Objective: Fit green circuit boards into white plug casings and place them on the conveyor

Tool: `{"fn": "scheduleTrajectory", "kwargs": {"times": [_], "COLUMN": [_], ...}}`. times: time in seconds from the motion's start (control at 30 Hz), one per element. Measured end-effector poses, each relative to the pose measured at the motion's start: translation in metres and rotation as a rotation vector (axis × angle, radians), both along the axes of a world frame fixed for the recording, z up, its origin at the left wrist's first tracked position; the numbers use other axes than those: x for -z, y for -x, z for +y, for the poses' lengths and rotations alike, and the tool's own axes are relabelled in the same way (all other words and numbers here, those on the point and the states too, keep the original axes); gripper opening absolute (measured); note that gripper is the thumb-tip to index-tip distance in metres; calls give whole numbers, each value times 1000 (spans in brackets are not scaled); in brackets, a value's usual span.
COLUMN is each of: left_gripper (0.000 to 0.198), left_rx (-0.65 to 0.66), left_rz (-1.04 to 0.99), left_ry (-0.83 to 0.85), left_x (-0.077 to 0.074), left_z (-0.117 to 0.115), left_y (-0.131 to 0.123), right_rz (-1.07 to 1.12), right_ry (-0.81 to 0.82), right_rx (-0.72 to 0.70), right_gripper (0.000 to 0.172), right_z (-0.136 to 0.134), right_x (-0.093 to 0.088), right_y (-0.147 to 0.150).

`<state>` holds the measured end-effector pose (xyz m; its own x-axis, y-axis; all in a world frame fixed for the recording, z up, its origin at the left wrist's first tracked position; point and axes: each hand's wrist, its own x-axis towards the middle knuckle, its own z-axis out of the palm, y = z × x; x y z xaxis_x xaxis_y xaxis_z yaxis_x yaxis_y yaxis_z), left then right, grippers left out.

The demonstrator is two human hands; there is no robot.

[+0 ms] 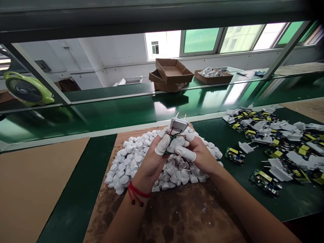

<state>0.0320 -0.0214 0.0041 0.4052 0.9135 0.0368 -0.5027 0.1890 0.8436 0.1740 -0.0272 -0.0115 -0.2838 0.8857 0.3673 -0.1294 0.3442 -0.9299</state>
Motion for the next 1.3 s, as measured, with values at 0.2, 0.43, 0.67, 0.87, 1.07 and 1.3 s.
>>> {"fn": "scheduleTrajectory", "kwargs": {"times": [0.2, 0.43, 0.67, 0.87, 1.07, 1.3], "left_gripper": [45, 44, 49, 41, 42, 36], "left_rx": [-41, -8, 35, 33, 34, -359], "left_rz": [23, 46, 97, 94, -11, -78], "left_ry": [91, 75, 12, 14, 266, 411], "left_x": [2, 4, 0, 5, -7, -20], "left_z": [-2, 2, 0, 4, 15, 30], "left_y": [2, 3, 4, 5, 7, 41], "right_rz": [-86, -91, 24, -17, 93, 455], "right_ry": [-7, 4, -7, 19, 165, 240], "right_rx": [54, 54, 49, 86, 132, 402], "right_gripper": [44, 41, 29, 35, 44, 43], "right_z": [-4, 0, 4, 7, 9, 14], "right_x": [0, 2, -1, 4, 14, -2], "right_y": [-4, -1, 0, 0, 4, -6]}}
